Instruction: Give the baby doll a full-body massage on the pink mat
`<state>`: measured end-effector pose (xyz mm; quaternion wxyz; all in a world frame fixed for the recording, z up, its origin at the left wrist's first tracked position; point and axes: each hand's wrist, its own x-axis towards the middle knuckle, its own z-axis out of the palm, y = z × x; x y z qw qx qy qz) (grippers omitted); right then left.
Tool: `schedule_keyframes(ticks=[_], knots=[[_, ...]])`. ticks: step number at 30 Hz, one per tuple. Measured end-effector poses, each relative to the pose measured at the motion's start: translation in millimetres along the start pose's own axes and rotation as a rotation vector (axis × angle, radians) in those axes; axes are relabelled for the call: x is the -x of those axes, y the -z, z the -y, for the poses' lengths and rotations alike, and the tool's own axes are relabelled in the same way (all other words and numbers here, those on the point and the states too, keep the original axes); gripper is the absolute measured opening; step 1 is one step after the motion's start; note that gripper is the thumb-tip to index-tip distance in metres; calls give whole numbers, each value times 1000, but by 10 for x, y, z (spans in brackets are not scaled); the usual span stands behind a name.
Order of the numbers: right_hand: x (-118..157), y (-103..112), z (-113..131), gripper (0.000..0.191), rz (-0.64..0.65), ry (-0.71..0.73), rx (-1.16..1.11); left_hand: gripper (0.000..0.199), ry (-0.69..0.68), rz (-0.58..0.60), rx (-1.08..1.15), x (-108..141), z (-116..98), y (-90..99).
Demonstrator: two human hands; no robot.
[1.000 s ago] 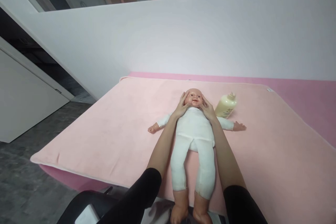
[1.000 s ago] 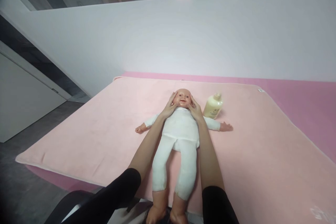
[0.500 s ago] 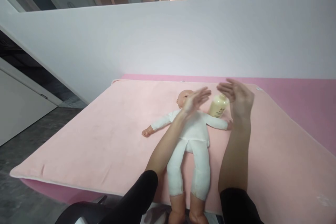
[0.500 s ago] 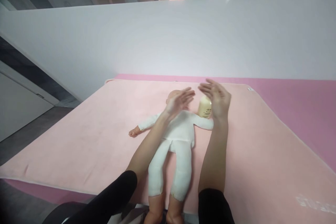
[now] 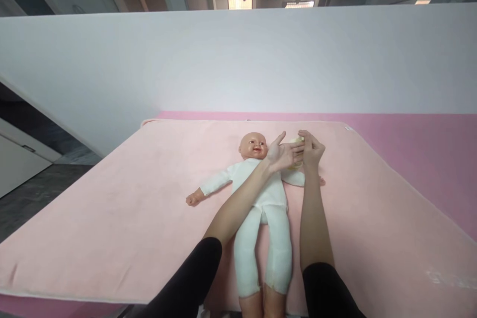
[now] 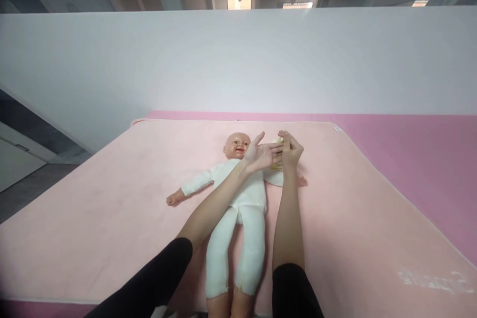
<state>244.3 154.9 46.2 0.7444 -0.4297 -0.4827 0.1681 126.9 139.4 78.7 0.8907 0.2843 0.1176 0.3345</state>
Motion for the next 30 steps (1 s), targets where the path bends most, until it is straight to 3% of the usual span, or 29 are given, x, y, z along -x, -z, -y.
schedule_keyframes(ticks=[4,10,16,18,20,23,26,30], knots=[[3,-7,-9,34,-12,31,-21,73,6,22,-28,-19,-23,-24],[-84,1,17,38,61,-65,-13,69,-38,-27,-27,3,27,56],[-134,15,111,38,56,-74,-9,63,-65,-60,-133,-44,88,95],[-151,20,171,38,42,-45,28,57,-182,-168,-283,-60,216,135],[-168,24,240,38,19,21,71,49,-383,-289,-537,-13,382,178],[-180,28,349,37,-9,115,123,43,-597,-310,-1001,240,587,225],[-165,26,465,40,-15,135,120,41,-612,-224,-1375,669,659,261],[-107,-3,655,41,94,90,32,42,-474,-50,-1785,1229,650,344]])
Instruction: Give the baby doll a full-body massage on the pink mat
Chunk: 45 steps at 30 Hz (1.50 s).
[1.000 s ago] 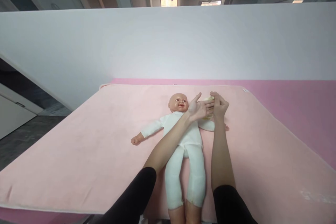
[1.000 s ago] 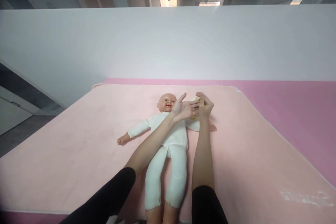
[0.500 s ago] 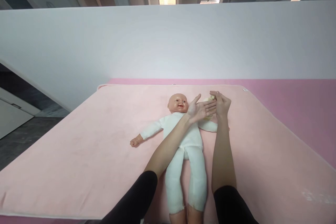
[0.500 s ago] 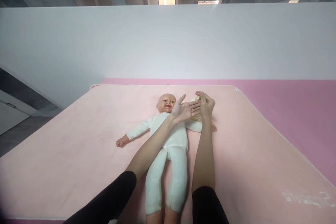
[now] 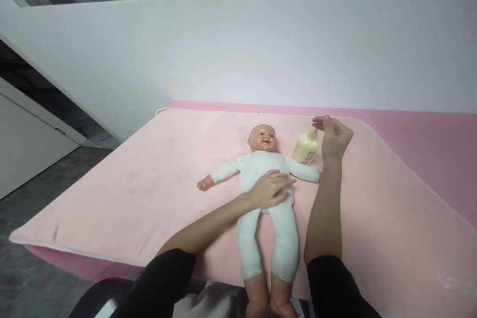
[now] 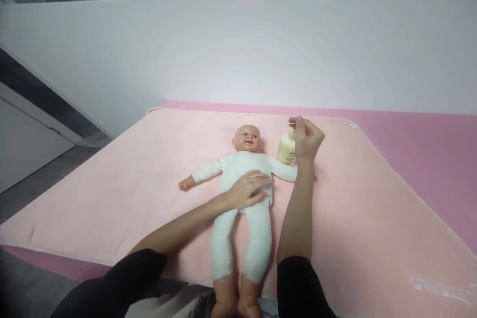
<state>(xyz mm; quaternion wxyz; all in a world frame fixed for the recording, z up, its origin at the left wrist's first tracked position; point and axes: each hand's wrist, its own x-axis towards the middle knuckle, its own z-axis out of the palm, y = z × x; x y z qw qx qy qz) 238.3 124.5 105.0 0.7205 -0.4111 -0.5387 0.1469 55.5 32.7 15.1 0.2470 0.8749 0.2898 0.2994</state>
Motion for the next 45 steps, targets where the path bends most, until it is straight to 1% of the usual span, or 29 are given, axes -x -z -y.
schedule_keyframes(ticks=[2,4,7,10,13,15,17,19,21,22,23,25,27,30,31,32,33,34,35,36,37,38,39,42,43,45], knots=[[27,-27,114,40,60,-14,-41,40,15,82,-84,157,-1,49],[64,-58,241,38,98,-10,-69,41,59,95,-131,213,10,64],[150,-101,462,36,173,12,-88,43,129,28,-170,171,83,73],[276,-141,684,34,263,29,-113,52,209,-65,-196,146,236,124],[456,-183,781,33,392,63,-125,56,320,-159,-209,252,406,192],[630,-202,728,29,520,120,-67,56,378,-235,-192,374,486,213],[853,-209,590,23,684,184,0,57,398,-286,-162,493,531,210],[1100,-210,406,21,889,229,35,57,391,-295,-132,576,555,194],[1315,-212,219,22,1086,319,19,57,378,-300,-101,615,576,176],[1392,-215,132,22,1144,352,17,56,376,-313,-82,621,588,168],[1442,-218,52,23,1168,359,32,55,379,-334,-60,622,601,163],[1464,-224,-82,25,1177,336,99,52,383,-385,-10,615,624,159],[1415,-230,-181,27,1162,309,201,49,381,-425,30,609,635,163],[1336,-242,-273,33,1108,287,382,46,357,-468,33,625,626,174],[1327,-247,-297,36,1079,267,445,45,333,-495,13,640,617,174],[1329,-251,-322,39,1042,238,506,43,282,-522,-16,658,602,171],[1338,-255,-351,42,1000,202,559,41,190,-529,-50,679,582,164],[1352,-258,-386,45,954,162,601,40,60,-502,-80,697,555,152],[1367,-258,-426,48,905,120,631,40,-91,-434,-101,709,517,137],[1381,-256,-472,50,855,78,645,40,-235,-336,-112,711,468,119],[1391,-251,-522,51,806,37,643,41,-342,-228,-114,700,406,101],[1396,-245,-573,53,758,-3,625,42,-390,-130,-110,673,332,86],[1396,-238,-622,54,713,-38,589,43,-378,-58,-101,632,249,74],[1377,-211,-734,53,597,-116,412,43,-183,82,-58,450,-12,72],[1366,-198,-756,50,564,-136,354,41,-136,136,-48,387,-83,80],[1345,-166,-784,46,500,-177,270,37,-100,241,-53,284,-168,105]])
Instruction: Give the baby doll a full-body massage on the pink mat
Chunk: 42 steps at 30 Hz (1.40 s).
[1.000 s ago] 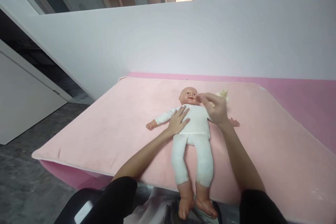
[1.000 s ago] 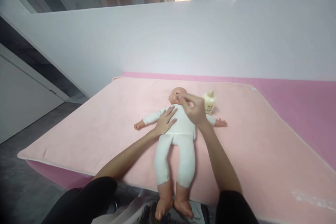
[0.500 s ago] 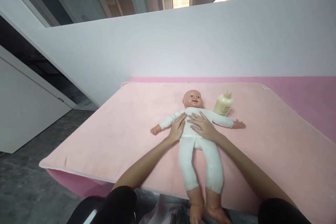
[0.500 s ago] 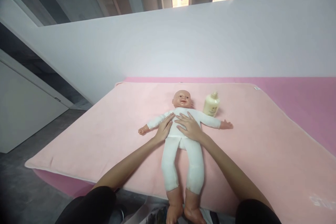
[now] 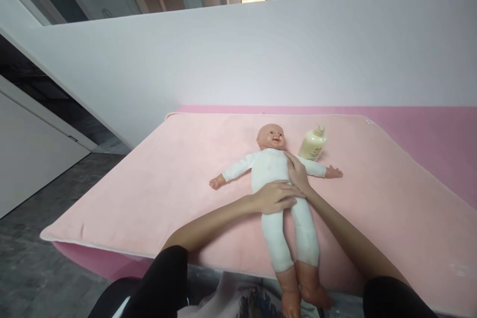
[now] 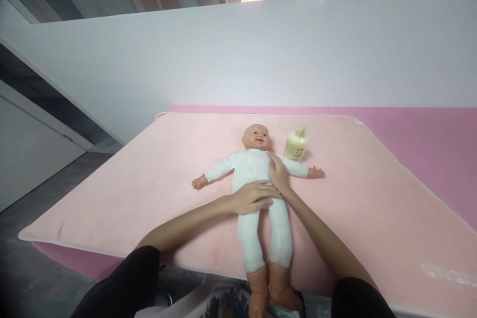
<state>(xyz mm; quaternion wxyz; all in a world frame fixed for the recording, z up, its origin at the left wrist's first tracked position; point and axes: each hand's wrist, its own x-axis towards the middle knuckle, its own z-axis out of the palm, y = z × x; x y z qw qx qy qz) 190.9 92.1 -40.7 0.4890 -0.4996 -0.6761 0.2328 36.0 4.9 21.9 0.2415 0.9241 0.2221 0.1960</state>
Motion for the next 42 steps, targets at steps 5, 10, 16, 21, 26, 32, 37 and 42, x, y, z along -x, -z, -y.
schedule_keyframes(ticks=[5,10,16,21,26,32,37,42], knots=[[14,85,-73,43,-94,-70,-178,37,30,88,-24,-48,173,109],[-17,92,-100,35,-162,-140,-340,39,148,-60,-115,8,455,184],[-100,167,186,25,-211,-209,-435,37,346,-369,-118,87,615,96],[111,121,589,26,367,117,-466,38,474,-648,10,163,823,38],[233,2,708,34,703,437,-31,37,503,-828,270,167,874,13],[39,5,419,37,395,324,258,38,596,-1016,524,62,791,41],[-48,27,99,57,64,16,165,33,416,-874,315,26,428,215],[-27,79,-13,53,-65,-35,28,36,23,-9,-68,29,176,176]])
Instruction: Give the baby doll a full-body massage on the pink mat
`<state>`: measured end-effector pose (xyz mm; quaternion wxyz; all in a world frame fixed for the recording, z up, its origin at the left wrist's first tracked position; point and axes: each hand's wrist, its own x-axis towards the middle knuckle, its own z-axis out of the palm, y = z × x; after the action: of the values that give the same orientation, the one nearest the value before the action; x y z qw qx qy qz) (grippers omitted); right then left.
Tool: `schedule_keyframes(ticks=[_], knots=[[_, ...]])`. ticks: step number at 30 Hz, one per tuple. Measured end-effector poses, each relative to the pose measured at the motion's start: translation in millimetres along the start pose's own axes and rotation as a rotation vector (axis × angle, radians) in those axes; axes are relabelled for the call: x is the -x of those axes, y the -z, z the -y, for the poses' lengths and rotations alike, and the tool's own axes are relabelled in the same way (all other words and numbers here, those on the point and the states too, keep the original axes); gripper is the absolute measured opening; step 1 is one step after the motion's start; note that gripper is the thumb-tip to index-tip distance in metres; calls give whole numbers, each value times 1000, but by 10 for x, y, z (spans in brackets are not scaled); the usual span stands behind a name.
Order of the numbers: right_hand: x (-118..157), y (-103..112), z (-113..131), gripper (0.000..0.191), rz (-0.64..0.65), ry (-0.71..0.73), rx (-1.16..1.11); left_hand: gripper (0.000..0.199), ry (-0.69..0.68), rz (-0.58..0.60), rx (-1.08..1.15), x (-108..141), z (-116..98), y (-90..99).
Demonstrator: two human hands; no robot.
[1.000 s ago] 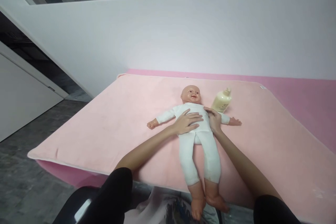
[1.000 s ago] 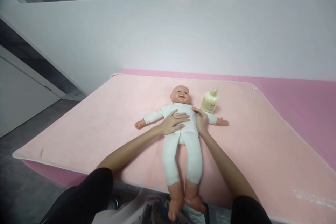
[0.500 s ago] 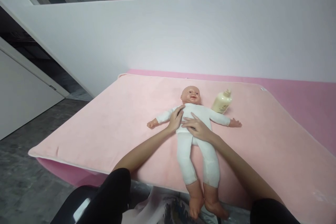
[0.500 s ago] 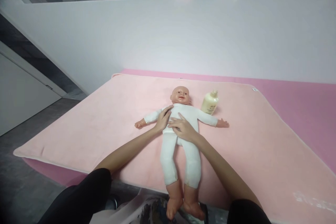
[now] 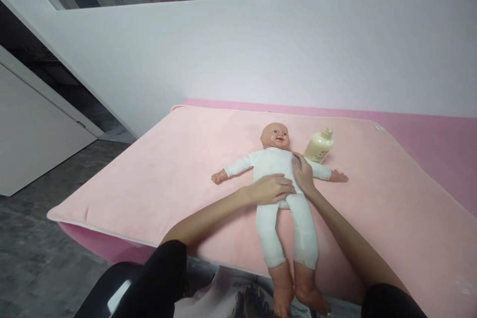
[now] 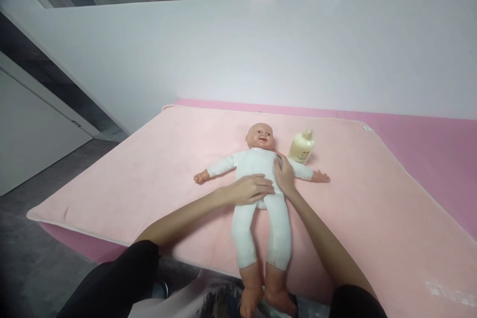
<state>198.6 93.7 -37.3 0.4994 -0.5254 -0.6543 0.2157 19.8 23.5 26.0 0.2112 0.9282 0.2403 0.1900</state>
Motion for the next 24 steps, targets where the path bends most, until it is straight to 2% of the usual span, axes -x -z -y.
schedule_keyframes(ticks=[2,5,8,10,12,14,16,17,18,20,24], knots=[[10,-5,5,50,5,-4,-23,39,21,70,-86,-2,15,-36],[-27,-21,40,48,-29,-69,-145,42,104,75,-147,2,114,-32],[-137,47,155,47,-130,-221,-424,49,215,-37,-182,23,248,-5],[-203,165,300,44,-111,-242,-564,54,313,-160,-191,46,348,-14],[-211,300,485,45,93,-146,-579,55,425,-306,-162,74,453,-47],[-142,385,665,47,468,-19,-481,50,508,-467,-77,101,553,-92],[-14,376,796,41,808,129,-291,45,539,-613,30,121,634,-135],[57,339,834,37,911,211,-189,43,535,-666,80,128,664,-154],[123,286,853,34,958,282,-96,42,527,-708,126,132,687,-169],[219,165,835,33,938,381,46,40,515,-777,217,127,715,-191],[227,8,621,39,707,418,216,41,604,-917,482,76,720,-203]])
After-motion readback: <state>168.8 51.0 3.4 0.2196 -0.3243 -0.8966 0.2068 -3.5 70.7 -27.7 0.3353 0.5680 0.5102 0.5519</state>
